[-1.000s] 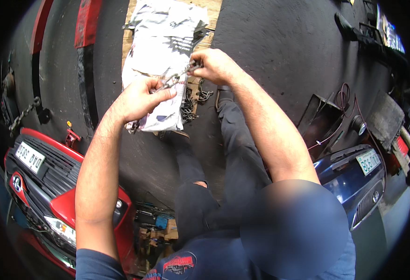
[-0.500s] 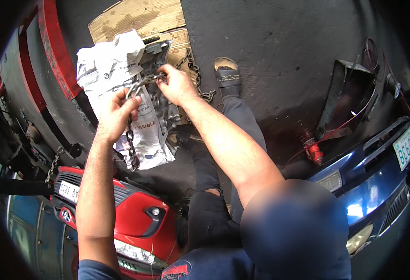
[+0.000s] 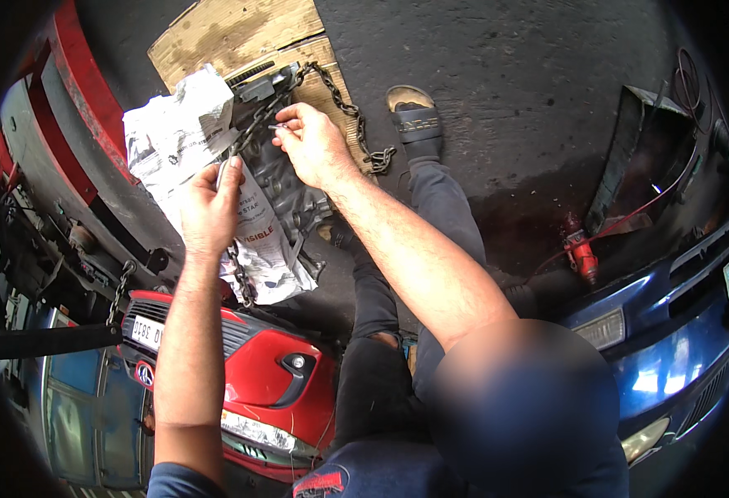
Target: The person sits on the floor and handles a car part, possibly a timing chain, using both hands. They manipulate the chain and other small components, occasionally picking up and inspecting them. The person also briefly stands to look at the car engine before returning to the floor to continue working on the part.
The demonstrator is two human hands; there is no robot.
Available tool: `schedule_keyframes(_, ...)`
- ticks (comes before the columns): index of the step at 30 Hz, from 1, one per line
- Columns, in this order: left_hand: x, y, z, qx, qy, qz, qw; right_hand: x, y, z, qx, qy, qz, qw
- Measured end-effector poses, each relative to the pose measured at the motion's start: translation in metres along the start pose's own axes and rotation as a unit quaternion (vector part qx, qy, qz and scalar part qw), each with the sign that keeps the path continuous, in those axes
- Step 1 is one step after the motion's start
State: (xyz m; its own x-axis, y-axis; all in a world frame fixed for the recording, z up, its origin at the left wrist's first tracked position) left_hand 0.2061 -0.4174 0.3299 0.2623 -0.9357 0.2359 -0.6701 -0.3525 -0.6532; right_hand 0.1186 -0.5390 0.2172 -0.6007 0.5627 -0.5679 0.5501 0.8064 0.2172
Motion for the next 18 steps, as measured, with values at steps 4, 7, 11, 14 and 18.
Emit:
schedule_keyframes(4, 0.009, 0.010, -0.011, 0.054, 0.010, 0.067, 0.996, -0.004, 0.001, 0.001, 0.005, 0.006, 0.043, 0.999)
schedule_keyframes(7, 0.010, 0.009, -0.011, 0.041, -0.001, 0.018, 0.999, -0.002, 0.000, 0.005, 0.007, -0.024, -0.003, 1.000)
schedule_keyframes(11, 0.002, 0.006, -0.006, 0.017, -0.020, -0.115, 0.993, 0.004, 0.007, 0.010, 0.008, 0.014, 0.042, 0.999)
schedule_keyframes(14, -0.005, 0.003, -0.006, 0.017, -0.011, -0.183, 0.983, 0.005, 0.015, 0.011, 0.011, 0.001, 0.082, 0.997)
schedule_keyframes(18, -0.005, -0.003, -0.009, 0.031, -0.010, -0.182, 0.983, 0.000, 0.024, 0.013, 0.017, -0.024, 0.048, 0.998)
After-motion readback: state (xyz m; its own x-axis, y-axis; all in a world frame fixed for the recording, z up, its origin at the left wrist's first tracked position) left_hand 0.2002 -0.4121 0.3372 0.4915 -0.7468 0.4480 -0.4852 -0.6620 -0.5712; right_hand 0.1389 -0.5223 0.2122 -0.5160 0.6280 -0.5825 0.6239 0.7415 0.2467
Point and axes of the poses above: each hand's wrist, its own z-axis towards the middle knuckle, its own y-axis out of the palm, x = y × z, the point moved 1 cm from there along z, towards the middle knuckle, and after that the axes turned 3 degrees about x, right-handed, at the moved point
